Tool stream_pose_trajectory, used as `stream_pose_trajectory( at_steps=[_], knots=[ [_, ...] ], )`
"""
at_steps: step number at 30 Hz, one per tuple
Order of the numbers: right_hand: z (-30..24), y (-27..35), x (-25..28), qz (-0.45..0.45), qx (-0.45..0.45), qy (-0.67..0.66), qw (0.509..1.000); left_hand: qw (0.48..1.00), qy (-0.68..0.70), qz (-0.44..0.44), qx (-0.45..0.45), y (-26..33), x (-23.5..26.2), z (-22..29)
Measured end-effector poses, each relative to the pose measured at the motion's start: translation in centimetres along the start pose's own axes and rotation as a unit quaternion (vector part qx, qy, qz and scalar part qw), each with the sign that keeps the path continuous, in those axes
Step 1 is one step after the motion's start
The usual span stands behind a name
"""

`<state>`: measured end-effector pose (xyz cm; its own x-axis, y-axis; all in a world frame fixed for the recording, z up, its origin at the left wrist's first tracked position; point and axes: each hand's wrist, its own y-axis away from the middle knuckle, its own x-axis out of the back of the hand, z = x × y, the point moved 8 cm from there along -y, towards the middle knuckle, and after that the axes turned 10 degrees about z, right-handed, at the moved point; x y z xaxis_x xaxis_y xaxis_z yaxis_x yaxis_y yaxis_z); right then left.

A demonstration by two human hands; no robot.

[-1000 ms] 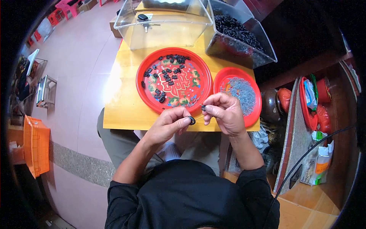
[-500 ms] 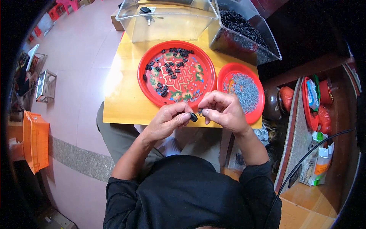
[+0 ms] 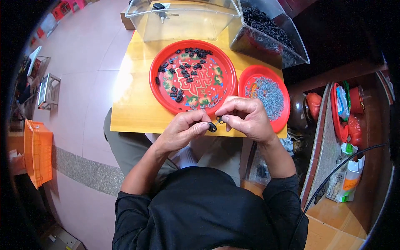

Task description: The person assembles small fasteners by inserting metal pins into black plastic components by hand.

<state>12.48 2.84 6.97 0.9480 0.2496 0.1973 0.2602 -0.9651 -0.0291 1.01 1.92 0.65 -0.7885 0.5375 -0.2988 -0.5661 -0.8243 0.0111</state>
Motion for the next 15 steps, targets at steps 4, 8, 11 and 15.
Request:
stream_pose_trajectory(
  at_steps=[4, 8, 11, 15],
  knots=[
    [-0.1, -0.1, 0.0, -0.001, 0.002, 0.011, 1.0, 1.0, -0.001, 0.003, 0.006, 0.0, 0.0, -0.1],
    [-0.1, -0.2, -0.4, -0.011, 0.014, 0.007, 1.0, 1.0, 0.002, 0.005, 0.006, 0.0, 0.0, -0.2],
    [-0.4, -0.2, -0.6, -0.022, 0.031, 0.024, 0.999, 1.0, 0.01, 0.011, 0.003, 0.0, -0.2, -0.2],
    [-0.3, -0.2, -1.2, -0.034, 0.033, 0.038, 0.998, 1.0, 0.005, 0.015, 0.004, -0.1, -0.2, -0.1]
  ],
)
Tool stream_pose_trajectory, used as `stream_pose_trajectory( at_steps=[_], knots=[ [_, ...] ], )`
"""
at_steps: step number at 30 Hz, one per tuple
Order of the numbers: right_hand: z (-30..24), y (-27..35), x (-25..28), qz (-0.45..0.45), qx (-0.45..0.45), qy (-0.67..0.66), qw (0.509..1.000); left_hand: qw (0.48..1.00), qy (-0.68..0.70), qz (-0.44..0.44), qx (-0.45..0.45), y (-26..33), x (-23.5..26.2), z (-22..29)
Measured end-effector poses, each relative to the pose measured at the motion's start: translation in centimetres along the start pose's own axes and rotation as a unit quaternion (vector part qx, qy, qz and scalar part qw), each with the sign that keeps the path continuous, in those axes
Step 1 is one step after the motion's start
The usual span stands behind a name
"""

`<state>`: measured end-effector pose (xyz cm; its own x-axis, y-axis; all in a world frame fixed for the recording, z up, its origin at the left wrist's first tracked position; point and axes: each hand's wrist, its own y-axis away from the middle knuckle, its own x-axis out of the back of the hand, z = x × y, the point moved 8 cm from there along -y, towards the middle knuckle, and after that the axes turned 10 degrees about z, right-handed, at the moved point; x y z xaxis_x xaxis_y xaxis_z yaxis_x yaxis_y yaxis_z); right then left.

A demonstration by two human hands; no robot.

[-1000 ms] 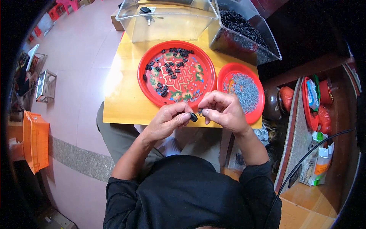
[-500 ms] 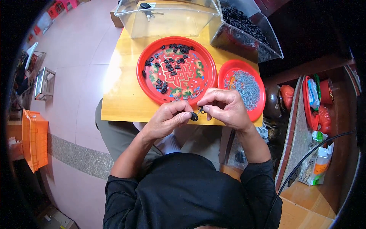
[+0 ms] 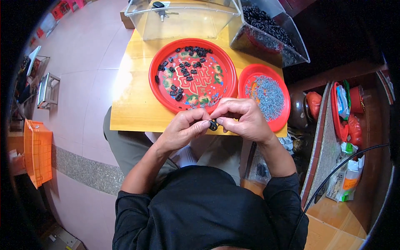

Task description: The person assembles small fasteners by inserting metal pins into black plastic components by hand.

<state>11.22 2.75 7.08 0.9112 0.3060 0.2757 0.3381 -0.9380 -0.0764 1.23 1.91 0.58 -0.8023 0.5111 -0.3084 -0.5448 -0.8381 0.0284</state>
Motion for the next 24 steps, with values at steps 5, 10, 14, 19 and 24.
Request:
stream_pose_trajectory(
  at_steps=[5, 10, 14, 19, 24],
  knots=[
    [-0.1, 0.0, -0.3, -0.019, -0.011, 0.001, 1.0, 0.999, 0.033, 0.002, 0.013, 0.0, 0.1, -0.4],
    [0.9, 0.4, 1.1, 0.067, -0.009, 0.047, 0.997, 0.999, 0.047, 0.023, 0.013, -0.3, 0.3, -0.6],
    [-0.7, 1.0, 0.1, 0.057, 0.085, 0.152, 0.983, 0.997, 0.057, 0.052, 0.004, -0.3, 0.9, -0.7],
    [-0.9, 1.9, -1.1, 0.115, 0.172, 0.258, 0.944, 0.994, 0.076, 0.077, -0.001, -0.4, 0.5, -0.6],
    [-1.5, 2.2, -1.6, 0.14, 0.222, 0.28, 0.923, 0.993, 0.073, 0.09, -0.002, -0.1, 0.6, -0.5]
  ],
)
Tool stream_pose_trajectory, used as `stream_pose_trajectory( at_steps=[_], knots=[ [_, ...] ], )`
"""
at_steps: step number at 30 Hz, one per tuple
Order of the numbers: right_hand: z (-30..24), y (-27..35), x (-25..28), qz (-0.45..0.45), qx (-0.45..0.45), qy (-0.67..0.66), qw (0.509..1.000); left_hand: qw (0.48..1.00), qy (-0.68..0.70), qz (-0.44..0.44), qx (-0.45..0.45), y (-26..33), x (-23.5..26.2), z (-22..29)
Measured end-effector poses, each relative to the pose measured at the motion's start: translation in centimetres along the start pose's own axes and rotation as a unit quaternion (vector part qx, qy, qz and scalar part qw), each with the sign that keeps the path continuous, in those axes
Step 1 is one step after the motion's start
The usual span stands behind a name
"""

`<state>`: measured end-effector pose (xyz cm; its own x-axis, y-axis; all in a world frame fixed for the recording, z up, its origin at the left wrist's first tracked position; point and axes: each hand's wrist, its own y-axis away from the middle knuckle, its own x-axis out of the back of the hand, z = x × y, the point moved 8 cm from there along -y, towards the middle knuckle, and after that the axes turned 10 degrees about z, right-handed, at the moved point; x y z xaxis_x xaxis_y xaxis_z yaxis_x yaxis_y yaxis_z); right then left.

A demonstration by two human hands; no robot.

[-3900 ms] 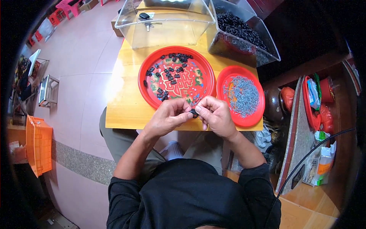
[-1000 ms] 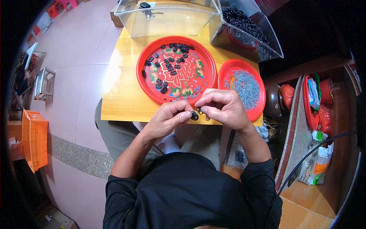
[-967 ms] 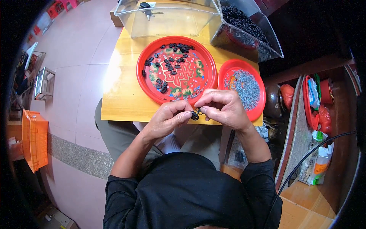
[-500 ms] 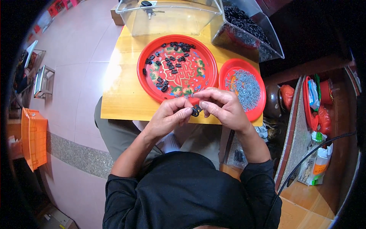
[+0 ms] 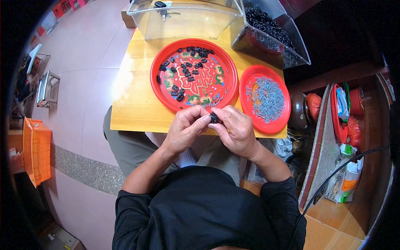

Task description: The person assembles small fasteners by inserting metal pins into black plastic components by hand.

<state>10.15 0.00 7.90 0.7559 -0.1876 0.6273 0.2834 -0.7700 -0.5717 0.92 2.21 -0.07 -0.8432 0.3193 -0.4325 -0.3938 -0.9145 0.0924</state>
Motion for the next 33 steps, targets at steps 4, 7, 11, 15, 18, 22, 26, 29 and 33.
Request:
stream_pose_trajectory(
  at_steps=[4, 7, 11, 15, 18, 22, 26, 29, 33],
  knots=[
    [-0.7, 0.0, 0.0, 0.009, 0.032, 0.008, 0.999, 1.0, -0.015, 0.009, -0.021, 0.2, 0.0, 0.5],
    [-1.0, 0.1, -0.1, 0.01, 0.048, 0.016, 0.999, 0.999, -0.021, 0.015, -0.032, 0.3, 0.2, 0.4],
    [-0.7, 0.4, -0.4, 0.016, 0.055, 0.028, 0.998, 0.999, -0.017, 0.027, -0.025, 0.3, 0.2, 0.1],
    [-0.3, 0.6, -0.2, 0.008, 0.054, 0.029, 0.998, 0.999, -0.008, 0.013, -0.037, -0.1, -0.4, 0.2],
    [-0.9, 0.1, 1.1, 0.066, 0.067, 0.01, 0.995, 0.997, -0.045, 0.04, -0.043, 0.0, -0.5, 1.4],
    [-0.9, -0.8, 2.1, 0.093, 0.052, -0.026, 0.994, 0.997, -0.045, 0.045, -0.042, 0.0, -0.9, 2.4],
    [-0.3, -2.0, 5.0, 0.095, 0.077, 0.006, 0.993, 0.999, -0.038, 0.019, -0.033, -0.3, -1.9, 2.9],
    [3.2, -5.4, 10.3, 0.17, 0.05, 0.117, 0.977, 0.995, -0.071, 0.048, -0.056, 0.0, -0.5, 3.1],
    [12.3, -10.0, 18.2, 0.285, -0.12, 0.076, 0.948, 0.979, -0.141, 0.093, -0.111, 0.3, 1.4, 3.8]
  ],
)
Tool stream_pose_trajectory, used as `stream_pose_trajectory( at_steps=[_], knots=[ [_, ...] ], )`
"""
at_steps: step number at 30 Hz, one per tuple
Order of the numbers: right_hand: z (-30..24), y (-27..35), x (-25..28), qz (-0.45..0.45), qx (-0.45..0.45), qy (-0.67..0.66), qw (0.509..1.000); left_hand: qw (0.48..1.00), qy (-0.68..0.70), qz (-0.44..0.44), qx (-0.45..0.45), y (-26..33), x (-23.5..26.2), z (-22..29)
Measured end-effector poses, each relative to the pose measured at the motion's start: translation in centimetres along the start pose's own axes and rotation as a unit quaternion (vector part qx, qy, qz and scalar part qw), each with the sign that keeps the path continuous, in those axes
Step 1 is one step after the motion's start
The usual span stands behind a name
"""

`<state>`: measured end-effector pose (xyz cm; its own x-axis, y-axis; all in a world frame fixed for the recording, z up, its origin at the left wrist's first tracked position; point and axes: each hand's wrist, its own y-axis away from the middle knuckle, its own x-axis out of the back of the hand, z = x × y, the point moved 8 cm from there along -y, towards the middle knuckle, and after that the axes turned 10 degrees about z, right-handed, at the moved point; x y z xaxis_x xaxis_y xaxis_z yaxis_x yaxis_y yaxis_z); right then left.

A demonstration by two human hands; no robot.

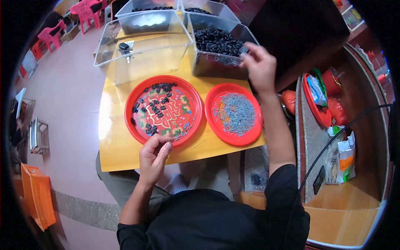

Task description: The person assembles small fasteners by inserting metal pins into black plastic components by hand.

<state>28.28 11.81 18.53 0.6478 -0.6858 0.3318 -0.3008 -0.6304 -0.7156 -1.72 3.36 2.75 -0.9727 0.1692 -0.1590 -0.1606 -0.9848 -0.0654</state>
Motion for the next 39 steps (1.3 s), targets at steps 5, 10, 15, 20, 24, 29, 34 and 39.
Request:
stream_pose_trajectory(
  at_steps=[5, 10, 15, 20, 24, 29, 34, 39],
  knots=[
    [2.4, -1.0, 0.0, 0.049, 0.001, -0.049, 0.998, 0.991, -0.077, 0.101, -0.039, 0.0, 4.1, -0.1],
    [-2.3, 9.4, -7.1, -0.201, 0.048, -0.012, 0.978, 0.984, -0.034, 0.173, -0.023, 0.2, 7.1, -0.4],
    [-3.2, 15.0, -11.1, -0.343, 0.154, 0.068, 0.924, 0.982, -0.037, 0.177, -0.046, 0.1, 7.5, -0.3],
    [-2.8, 16.5, -13.9, -0.409, 0.211, 0.162, 0.873, 0.978, -0.078, 0.179, -0.067, 0.1, 7.5, -0.8],
    [-2.6, 17.9, -15.4, -0.464, 0.226, 0.215, 0.829, 0.969, -0.126, 0.184, -0.106, 0.2, 7.6, -0.1],
    [-1.2, 18.6, -16.2, -0.532, 0.195, 0.256, 0.783, 0.956, -0.18, 0.175, -0.154, 0.2, 6.6, 0.3],
    [-3.5, 17.4, -15.3, -0.419, 0.136, 0.083, 0.894, 0.956, -0.199, 0.137, -0.168, -0.9, 4.2, 1.4],
    [-7.4, 16.7, -13.6, -0.343, 0.037, -0.083, 0.935, 0.953, -0.224, 0.107, -0.173, -2.9, 2.4, 1.4]
  ],
)
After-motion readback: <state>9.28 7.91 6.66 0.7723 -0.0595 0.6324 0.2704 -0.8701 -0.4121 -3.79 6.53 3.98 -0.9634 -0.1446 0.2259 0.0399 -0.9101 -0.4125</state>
